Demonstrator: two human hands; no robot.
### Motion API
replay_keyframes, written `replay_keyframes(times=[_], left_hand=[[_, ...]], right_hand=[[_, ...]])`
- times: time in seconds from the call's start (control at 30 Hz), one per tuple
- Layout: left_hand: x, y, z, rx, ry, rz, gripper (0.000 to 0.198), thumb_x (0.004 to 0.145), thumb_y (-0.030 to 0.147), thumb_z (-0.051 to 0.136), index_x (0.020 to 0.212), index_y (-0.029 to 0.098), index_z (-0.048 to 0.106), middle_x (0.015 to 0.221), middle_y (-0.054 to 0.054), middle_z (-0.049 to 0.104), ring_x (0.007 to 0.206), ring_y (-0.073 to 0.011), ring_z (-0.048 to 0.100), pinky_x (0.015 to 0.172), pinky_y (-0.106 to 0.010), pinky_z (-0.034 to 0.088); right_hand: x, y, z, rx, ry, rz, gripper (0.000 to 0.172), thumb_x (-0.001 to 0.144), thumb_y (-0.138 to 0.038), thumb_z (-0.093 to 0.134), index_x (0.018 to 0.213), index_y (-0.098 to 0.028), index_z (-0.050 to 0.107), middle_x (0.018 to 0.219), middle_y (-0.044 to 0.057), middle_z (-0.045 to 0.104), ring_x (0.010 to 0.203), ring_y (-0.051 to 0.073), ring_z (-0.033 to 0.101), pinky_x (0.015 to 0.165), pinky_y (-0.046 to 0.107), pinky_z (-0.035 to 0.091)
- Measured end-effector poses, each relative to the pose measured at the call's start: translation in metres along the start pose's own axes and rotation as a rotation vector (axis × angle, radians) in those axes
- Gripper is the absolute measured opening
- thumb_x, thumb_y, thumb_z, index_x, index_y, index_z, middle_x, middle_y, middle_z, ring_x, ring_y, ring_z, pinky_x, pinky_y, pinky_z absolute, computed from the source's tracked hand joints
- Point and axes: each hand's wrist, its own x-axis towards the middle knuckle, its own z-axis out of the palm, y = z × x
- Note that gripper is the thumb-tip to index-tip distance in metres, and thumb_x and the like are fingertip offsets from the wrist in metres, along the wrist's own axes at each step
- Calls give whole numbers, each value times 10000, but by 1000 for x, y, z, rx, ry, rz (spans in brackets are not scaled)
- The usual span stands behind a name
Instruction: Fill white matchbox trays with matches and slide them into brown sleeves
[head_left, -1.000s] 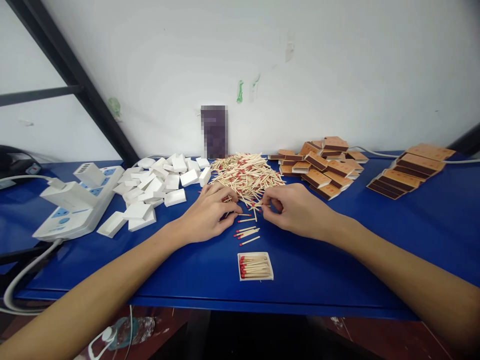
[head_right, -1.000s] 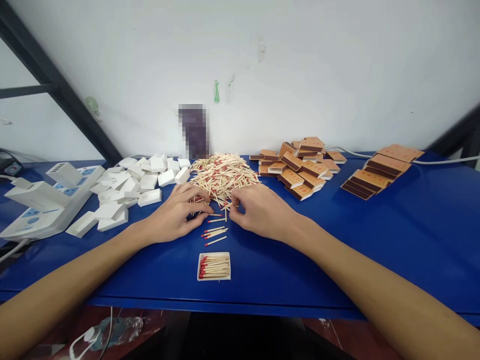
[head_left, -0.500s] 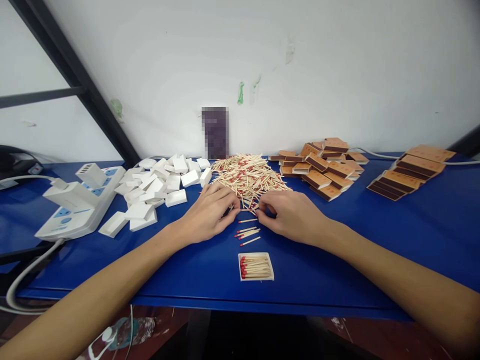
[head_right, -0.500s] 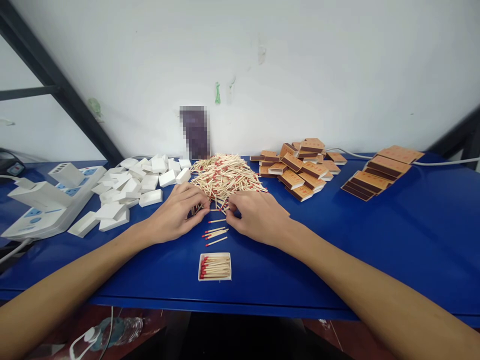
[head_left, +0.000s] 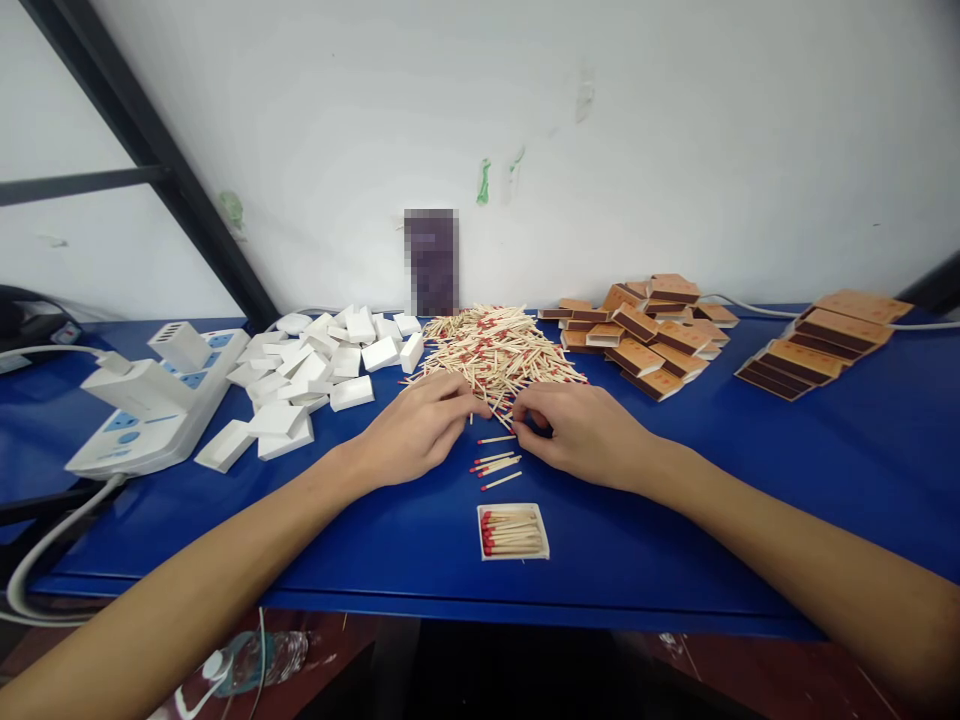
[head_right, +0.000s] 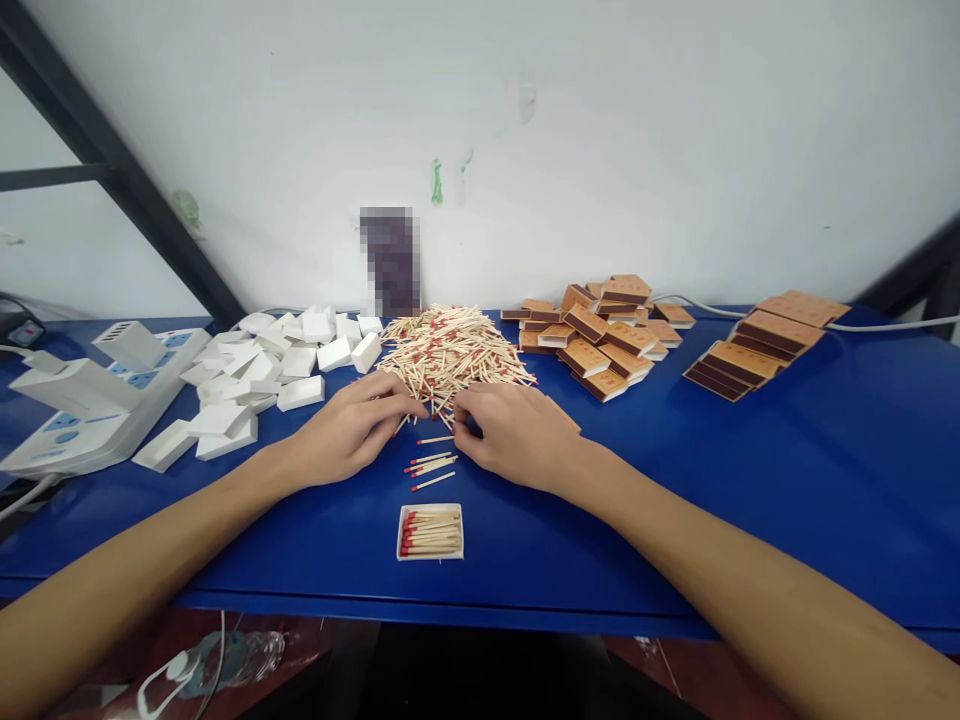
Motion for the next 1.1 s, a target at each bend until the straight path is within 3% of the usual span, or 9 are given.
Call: replay_keyframes(times=[0.17,0.4,0.67,1.1], left_hand=[[1,0,2,-28,11,19,325,936,65,399,1153,140,629,1019,-85,626,950,-194,575,836,-346,493],[1,-3,5,-16,83,22,233,964,116,461,1094,145,653,1015,-72,661,949,-179,610,855,-338,519],[0,-4,5,89,-31,-35,207,968,238,510,1069,185,682,1101,-80,578,1031,-216,547,906,-396,457],[5,-1,3,77,-108,-123,182,972,271,514,966,208,685,1070,-61,555,1030,-231,492,921,-405,400]], right_hand=[[1,3,-1,16,25,-5,90,858,-234,527,805,-201,592,743,0,618,645,136,525,580,271,295],[-1,-6,-5,84,0,-132,87,868,-176,528,822,-193,600,722,-13,600,643,123,509,607,258,319],[0,-7,-4,63,-17,-147,129,915,-203,507,891,-195,633,824,2,661,743,147,576,637,271,338],[6,-9,-3,90,-25,46,204,923,-308,530,772,-192,601,717,-8,611,624,124,495,575,266,295]])
